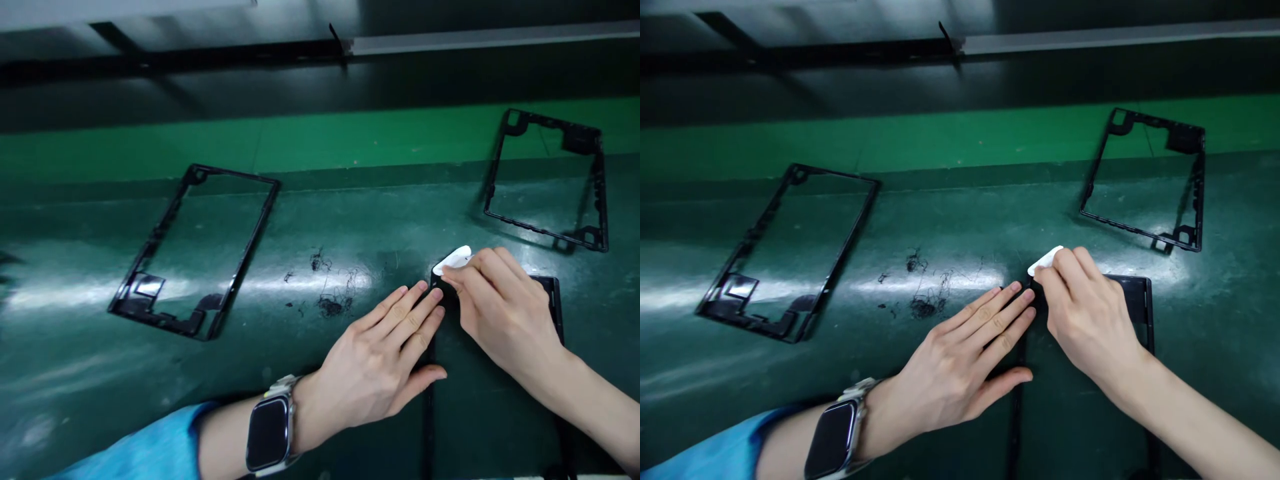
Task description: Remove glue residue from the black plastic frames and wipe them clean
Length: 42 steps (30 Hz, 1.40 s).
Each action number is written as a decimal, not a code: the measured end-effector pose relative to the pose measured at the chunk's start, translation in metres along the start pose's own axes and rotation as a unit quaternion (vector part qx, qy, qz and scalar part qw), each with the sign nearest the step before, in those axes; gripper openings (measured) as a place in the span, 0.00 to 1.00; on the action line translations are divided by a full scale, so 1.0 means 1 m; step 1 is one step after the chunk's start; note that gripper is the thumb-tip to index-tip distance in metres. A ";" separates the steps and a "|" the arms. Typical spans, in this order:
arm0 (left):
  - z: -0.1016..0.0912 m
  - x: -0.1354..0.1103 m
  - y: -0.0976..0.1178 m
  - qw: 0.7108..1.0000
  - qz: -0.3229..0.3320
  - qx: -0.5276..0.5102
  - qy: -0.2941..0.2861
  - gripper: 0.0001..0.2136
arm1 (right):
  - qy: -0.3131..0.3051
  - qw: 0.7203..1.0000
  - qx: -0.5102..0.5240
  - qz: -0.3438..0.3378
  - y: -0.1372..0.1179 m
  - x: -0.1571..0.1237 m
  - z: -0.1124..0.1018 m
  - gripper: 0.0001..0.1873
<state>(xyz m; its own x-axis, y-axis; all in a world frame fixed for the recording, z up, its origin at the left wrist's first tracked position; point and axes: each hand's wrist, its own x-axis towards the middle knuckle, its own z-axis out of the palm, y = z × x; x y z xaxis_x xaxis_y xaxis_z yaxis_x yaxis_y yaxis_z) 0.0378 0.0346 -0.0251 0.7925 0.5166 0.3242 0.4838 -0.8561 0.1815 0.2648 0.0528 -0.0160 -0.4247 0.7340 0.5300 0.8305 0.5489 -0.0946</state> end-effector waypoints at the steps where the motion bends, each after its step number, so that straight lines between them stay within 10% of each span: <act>1: 0.000 0.000 0.000 1.000 -0.001 -0.002 0.002 0.28 | -0.002 1.000 0.029 0.011 0.001 0.000 0.000 0.09; 42: 0.026 0.024 -0.039 0.994 -0.080 -0.066 -0.024 0.30 | -0.048 0.998 -0.011 -0.033 -0.041 -0.032 -0.017 0.16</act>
<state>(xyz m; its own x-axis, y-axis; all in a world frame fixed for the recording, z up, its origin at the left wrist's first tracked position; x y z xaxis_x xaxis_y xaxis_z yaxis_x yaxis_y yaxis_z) 0.0471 0.0806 -0.0483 0.7271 0.6442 0.2375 0.5550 -0.7551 0.3490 0.2506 0.0001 -0.0145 -0.5095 0.7322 0.4519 0.8075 0.5884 -0.0430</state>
